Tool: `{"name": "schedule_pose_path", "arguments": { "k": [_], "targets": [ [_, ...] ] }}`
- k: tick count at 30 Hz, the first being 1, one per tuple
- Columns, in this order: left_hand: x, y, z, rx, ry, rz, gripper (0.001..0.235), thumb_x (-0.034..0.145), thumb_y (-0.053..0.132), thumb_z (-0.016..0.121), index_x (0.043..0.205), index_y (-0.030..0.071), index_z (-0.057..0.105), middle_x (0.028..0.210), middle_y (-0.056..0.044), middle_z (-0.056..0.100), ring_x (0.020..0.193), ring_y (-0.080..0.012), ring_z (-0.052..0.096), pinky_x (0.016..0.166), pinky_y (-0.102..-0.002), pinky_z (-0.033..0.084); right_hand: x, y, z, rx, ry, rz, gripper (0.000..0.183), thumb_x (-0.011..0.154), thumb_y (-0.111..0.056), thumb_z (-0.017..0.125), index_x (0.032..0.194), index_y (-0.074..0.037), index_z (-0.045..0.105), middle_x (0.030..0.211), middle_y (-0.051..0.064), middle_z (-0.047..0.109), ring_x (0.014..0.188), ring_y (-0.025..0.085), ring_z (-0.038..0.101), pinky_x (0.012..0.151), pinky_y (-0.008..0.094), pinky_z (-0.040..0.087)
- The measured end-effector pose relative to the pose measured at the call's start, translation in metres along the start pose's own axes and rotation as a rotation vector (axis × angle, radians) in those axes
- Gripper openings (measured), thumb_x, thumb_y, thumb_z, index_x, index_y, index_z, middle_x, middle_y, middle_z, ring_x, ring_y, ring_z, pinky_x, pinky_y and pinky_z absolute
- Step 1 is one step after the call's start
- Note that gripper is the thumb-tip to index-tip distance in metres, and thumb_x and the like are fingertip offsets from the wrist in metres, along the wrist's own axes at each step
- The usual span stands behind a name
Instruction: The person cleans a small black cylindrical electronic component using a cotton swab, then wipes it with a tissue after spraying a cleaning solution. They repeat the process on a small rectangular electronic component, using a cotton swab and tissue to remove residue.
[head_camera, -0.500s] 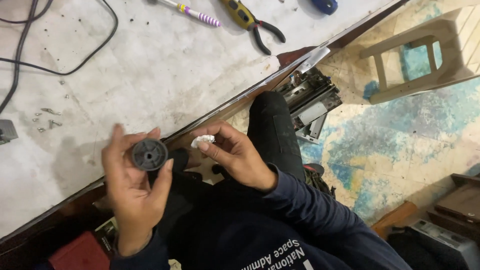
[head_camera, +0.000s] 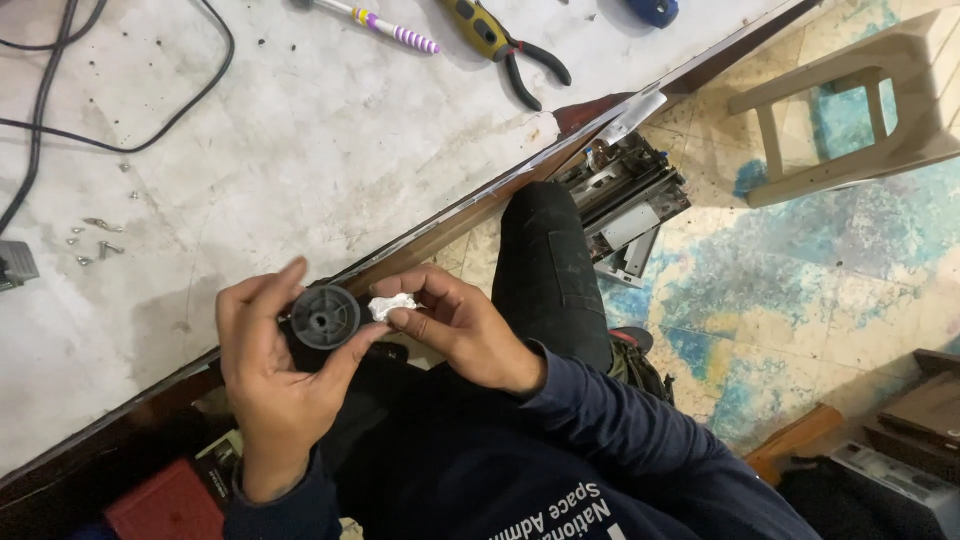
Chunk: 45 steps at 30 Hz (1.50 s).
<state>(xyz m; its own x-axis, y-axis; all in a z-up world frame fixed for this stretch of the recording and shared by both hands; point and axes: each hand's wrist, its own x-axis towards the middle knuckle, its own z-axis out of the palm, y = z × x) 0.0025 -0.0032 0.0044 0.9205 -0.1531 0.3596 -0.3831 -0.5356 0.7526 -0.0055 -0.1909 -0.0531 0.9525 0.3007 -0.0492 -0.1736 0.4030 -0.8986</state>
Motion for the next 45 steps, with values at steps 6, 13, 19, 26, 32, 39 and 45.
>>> {"name": "schedule_pose_path", "arguments": {
  "k": [6,13,19,26,32,39,45],
  "targets": [
    [0.004,-0.001,0.001,0.032,-0.012,0.034,0.058,0.076,0.017,0.094,0.122,-0.003,0.064,0.115,-0.014,0.048,0.102,-0.0251,0.062,0.089,-0.034,0.062,0.000,-0.002,-0.002,-0.065,0.006,0.021,0.026,0.105,-0.020,0.060,0.126,-0.004,0.065,0.108,0.006,0.066,0.088,0.016,0.070,0.078,0.027,0.061],
    [-0.006,-0.006,0.000,-0.210,0.109,-0.046,0.063,0.078,0.039,0.077,0.121,-0.001,0.056,0.116,-0.013,0.052,0.104,-0.0231,0.061,0.089,-0.030,0.060,-0.002,0.004,-0.007,-0.120,0.085,0.064,0.031,0.107,-0.031,0.056,0.126,-0.009,0.067,0.092,0.000,0.065,0.072,0.009,0.057,0.066,0.023,0.051],
    [-0.020,-0.021,0.002,-0.447,0.150,-0.104,0.065,0.087,0.062,0.067,0.115,0.005,0.051,0.092,-0.005,0.057,0.063,-0.0100,0.052,0.056,-0.023,0.043,-0.002,0.010,-0.006,0.100,0.106,0.058,0.026,0.105,-0.017,0.062,0.128,-0.006,0.065,0.095,-0.001,0.063,0.074,0.009,0.051,0.068,0.023,0.046],
    [-0.008,-0.001,-0.002,-0.713,0.048,-0.134,0.051,0.112,0.046,0.043,0.146,0.007,0.042,0.114,-0.019,0.062,0.079,-0.0194,0.055,0.073,-0.033,0.052,-0.003,0.016,-0.005,0.132,0.081,0.030,0.032,0.102,-0.013,0.066,0.132,-0.005,0.061,0.116,0.004,0.066,0.092,0.013,0.067,0.078,0.025,0.056],
    [-0.004,-0.001,-0.002,-0.976,0.102,-0.236,0.035,0.112,0.026,0.041,0.139,0.004,0.046,0.130,-0.036,0.059,0.085,-0.0280,0.057,0.076,-0.037,0.051,-0.005,0.019,-0.001,0.158,0.130,0.073,0.024,0.104,-0.015,0.062,0.125,-0.004,0.067,0.103,0.003,0.069,0.082,0.010,0.062,0.078,0.025,0.052],
    [-0.001,0.014,-0.006,-0.690,-0.003,-0.204,0.049,0.098,0.010,0.064,0.142,0.003,0.044,0.116,-0.022,0.066,0.084,-0.0201,0.066,0.082,-0.033,0.060,-0.005,0.011,-0.001,0.066,0.093,0.051,0.031,0.099,-0.015,0.069,0.128,-0.006,0.062,0.092,0.000,0.063,0.075,0.009,0.057,0.067,0.025,0.049],
    [0.004,0.017,-0.007,-0.691,-0.043,-0.280,0.060,0.089,0.001,0.071,0.142,0.004,0.044,0.127,-0.020,0.062,0.086,-0.0193,0.065,0.083,-0.032,0.061,-0.003,0.011,-0.002,0.052,0.082,0.054,0.036,0.106,-0.028,0.055,0.132,-0.003,0.060,0.101,0.006,0.065,0.081,0.015,0.063,0.074,0.029,0.056]
  ]
}}
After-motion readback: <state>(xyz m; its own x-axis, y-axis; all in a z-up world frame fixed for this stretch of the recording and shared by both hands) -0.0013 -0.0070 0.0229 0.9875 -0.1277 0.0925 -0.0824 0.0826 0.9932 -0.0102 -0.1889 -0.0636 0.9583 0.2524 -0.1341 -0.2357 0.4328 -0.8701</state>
